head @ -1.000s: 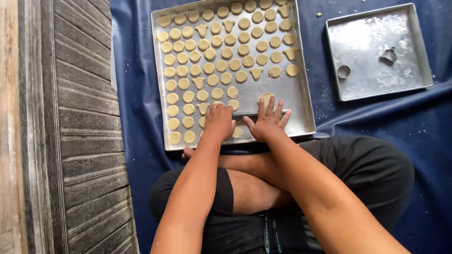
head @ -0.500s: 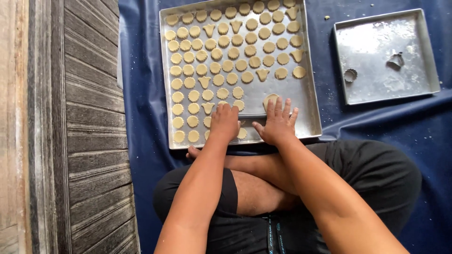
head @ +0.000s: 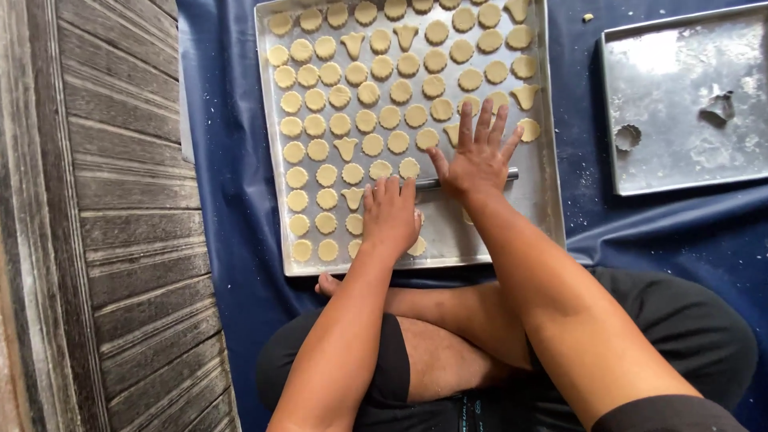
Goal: Cutting circular shapes from a sheet of dough using a manual cutter and arranging them on a baking tray.
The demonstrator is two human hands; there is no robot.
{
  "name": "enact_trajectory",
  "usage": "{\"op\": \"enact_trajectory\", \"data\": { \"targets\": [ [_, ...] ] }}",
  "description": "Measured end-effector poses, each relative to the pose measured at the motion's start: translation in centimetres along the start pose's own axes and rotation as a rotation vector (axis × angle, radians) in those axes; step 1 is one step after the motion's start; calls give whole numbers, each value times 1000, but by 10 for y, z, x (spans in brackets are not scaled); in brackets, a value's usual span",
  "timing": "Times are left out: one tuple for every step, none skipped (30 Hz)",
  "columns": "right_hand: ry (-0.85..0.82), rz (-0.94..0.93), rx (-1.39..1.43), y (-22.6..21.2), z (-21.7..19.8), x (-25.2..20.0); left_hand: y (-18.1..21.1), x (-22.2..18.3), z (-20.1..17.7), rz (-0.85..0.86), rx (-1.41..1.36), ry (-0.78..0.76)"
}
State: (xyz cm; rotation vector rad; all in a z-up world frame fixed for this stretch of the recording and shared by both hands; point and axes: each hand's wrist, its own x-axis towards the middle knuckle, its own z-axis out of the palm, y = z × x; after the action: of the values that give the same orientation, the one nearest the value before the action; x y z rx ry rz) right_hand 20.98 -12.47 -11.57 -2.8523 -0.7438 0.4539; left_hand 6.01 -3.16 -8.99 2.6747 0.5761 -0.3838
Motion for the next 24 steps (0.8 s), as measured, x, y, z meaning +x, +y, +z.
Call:
{"op": "enact_trajectory", "data": {
  "targets": [
    [-11, 10, -8, -1, -1, 7, 2, 0, -4, -4, 0, 7],
    [-15, 8, -7, 0, 1, 13, 2, 2, -3, -8, -1, 5],
    [2, 8, 5, 1, 3, 17, 1, 2, -3, -11, 7, 15],
    [19, 6, 17, 1, 3, 21, 1, 2, -3, -14, 14, 24],
    [15, 3, 17, 1, 5, 22, 0, 3, -4, -19, 12, 23],
    [38, -5, 25, 3, 7, 20, 0, 3, -4, -18, 3, 22],
    [60, -13, 34, 4, 8, 17, 1, 1, -4, -16, -6, 22],
    [65, -15, 36, 7, 13, 10, 0, 1, -4, -16, -4, 27],
    [105, -36, 48, 9, 18, 4, 0, -1, -4, -19, -3, 24],
    [151, -55, 58, 13, 21, -2, 2, -1, -5, -16, -3, 23],
    [162, -54, 58, 15, 27, -10, -1, 1, -3, -10, -1, 33],
    [207, -78, 37, 18, 33, -20, -4, 2, 0, -1, 3, 31],
    [252, -102, 16, 22, 39, -30, -6, 3, 3, 7, 6, 30],
    [261, -99, 14, 20, 29, -41, -5, 2, 3, 14, 7, 37],
    [93, -20, -2, 17, 20, -51, -5, 1, 3, 32, 33, 41],
    [-75, 55, -20, 12, 10, -61, -6, 0, 2, 44, 56, 47],
    [-68, 52, -24, 15, 12, -71, -6, -1, 3, 46, 54, 56],
    [-162, 86, -25, 18, 13, -80, -7, -2, 4, 97, 76, 72],
    [-257, 120, -27, 22, 16, -88, -7, -2, 6, 147, 99, 88],
    [-257, 123, -33, 25, 17, -90, -6, -3, 10, 149, 92, 88],
    [-319, 136, -47, 28, 18, -91, -5, -3, 15, 180, 101, 101],
    [-377, 149, -56, 30, 18, -91, -4, -1, 17, 212, 114, 116],
    [-374, 152, -58, 39, 17, -87, -6, 4, 30, 216, 112, 118],
    [-260, 111, -95, 47, 16, -82, -8, 9, 41, 249, 141, 155]
  ]
}}
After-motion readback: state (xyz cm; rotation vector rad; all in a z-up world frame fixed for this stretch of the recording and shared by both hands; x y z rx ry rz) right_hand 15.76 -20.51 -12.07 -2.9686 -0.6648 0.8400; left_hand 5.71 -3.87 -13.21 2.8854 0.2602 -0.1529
